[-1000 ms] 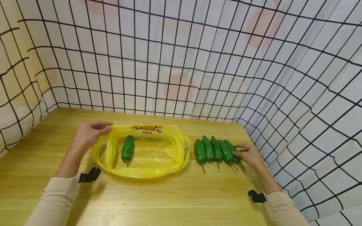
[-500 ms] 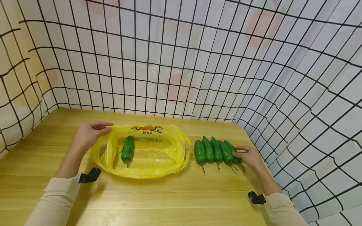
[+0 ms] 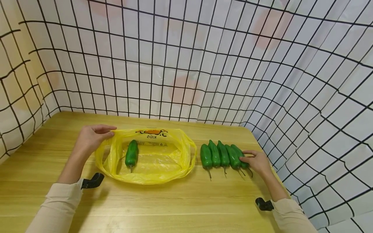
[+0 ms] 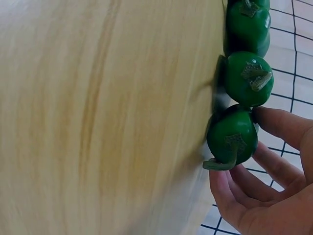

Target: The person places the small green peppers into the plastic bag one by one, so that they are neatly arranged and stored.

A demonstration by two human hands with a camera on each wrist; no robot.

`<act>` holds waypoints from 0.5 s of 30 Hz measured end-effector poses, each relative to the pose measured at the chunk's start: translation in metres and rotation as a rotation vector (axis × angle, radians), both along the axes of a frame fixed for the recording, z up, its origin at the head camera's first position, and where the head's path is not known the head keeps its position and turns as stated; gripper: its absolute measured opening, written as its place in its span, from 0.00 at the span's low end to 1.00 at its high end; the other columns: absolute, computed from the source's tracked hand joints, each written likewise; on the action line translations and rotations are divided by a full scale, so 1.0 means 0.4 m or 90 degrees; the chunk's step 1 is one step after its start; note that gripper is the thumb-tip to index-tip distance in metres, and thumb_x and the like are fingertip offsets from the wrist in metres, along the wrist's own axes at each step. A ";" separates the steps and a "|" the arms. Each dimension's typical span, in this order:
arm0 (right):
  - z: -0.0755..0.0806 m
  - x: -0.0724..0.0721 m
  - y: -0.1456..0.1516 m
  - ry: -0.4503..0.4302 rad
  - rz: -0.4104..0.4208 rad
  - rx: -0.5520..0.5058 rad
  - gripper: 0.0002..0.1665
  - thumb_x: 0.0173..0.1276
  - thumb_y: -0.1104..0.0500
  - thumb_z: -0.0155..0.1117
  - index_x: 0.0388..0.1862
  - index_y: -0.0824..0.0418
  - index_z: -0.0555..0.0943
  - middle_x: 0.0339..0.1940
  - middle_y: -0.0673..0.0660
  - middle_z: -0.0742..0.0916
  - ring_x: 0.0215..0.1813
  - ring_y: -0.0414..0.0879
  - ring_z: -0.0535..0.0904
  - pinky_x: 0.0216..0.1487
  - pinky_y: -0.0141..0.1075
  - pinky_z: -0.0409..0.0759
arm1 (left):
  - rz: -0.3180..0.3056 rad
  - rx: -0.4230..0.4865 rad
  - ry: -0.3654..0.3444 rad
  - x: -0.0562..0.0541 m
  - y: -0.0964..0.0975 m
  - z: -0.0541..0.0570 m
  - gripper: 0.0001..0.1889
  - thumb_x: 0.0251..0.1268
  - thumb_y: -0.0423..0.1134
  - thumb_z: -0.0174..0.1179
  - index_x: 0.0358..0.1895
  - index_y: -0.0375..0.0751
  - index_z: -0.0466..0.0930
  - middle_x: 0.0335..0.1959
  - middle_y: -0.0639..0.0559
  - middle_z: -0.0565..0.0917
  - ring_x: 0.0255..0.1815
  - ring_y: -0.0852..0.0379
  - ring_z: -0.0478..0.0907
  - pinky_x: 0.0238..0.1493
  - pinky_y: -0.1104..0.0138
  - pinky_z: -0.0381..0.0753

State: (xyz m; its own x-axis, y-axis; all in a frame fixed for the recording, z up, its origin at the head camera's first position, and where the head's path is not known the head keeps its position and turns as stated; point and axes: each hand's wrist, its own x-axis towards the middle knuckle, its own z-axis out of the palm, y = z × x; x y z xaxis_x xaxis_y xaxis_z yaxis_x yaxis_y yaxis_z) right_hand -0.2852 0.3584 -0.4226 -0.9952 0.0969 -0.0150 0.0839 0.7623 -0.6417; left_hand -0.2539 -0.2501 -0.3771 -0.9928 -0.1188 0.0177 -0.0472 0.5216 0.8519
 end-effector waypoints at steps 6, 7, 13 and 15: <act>0.007 0.004 -0.004 -0.005 -0.002 -0.011 0.31 0.69 0.50 0.72 0.65 0.65 0.80 0.61 0.75 0.82 0.48 0.59 0.86 0.40 0.46 0.84 | -0.002 0.000 0.002 0.003 -0.002 -0.001 0.22 0.75 0.52 0.59 0.64 0.44 0.81 0.64 0.35 0.80 0.63 0.37 0.75 0.57 0.49 0.73; 0.009 0.005 -0.003 -0.006 0.000 -0.010 0.31 0.69 0.50 0.72 0.65 0.65 0.80 0.62 0.75 0.82 0.48 0.59 0.86 0.41 0.47 0.84 | -0.003 0.000 0.001 0.003 -0.002 -0.001 0.22 0.75 0.52 0.59 0.64 0.44 0.81 0.64 0.35 0.80 0.64 0.36 0.75 0.57 0.49 0.73; 0.012 0.006 -0.001 -0.012 0.008 0.004 0.32 0.70 0.50 0.70 0.67 0.65 0.79 0.63 0.76 0.80 0.53 0.63 0.84 0.41 0.46 0.83 | -0.002 -0.007 0.003 0.001 -0.002 -0.001 0.22 0.75 0.52 0.58 0.64 0.44 0.82 0.64 0.36 0.81 0.63 0.37 0.76 0.55 0.50 0.73; 0.013 0.006 -0.003 -0.015 0.005 0.011 0.31 0.70 0.50 0.70 0.67 0.64 0.79 0.63 0.75 0.81 0.56 0.65 0.82 0.43 0.47 0.83 | -0.002 -0.009 0.004 0.000 -0.003 -0.001 0.22 0.76 0.52 0.58 0.64 0.44 0.82 0.63 0.36 0.81 0.62 0.37 0.76 0.55 0.51 0.73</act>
State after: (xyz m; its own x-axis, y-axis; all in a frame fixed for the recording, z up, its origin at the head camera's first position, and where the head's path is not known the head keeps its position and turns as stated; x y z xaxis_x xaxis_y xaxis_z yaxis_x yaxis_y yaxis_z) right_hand -0.2829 0.3574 -0.4172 -0.9954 0.0889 -0.0364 0.0920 0.7738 -0.6267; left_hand -0.2538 -0.2511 -0.3776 -0.9930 -0.1153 0.0253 -0.0404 0.5336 0.8448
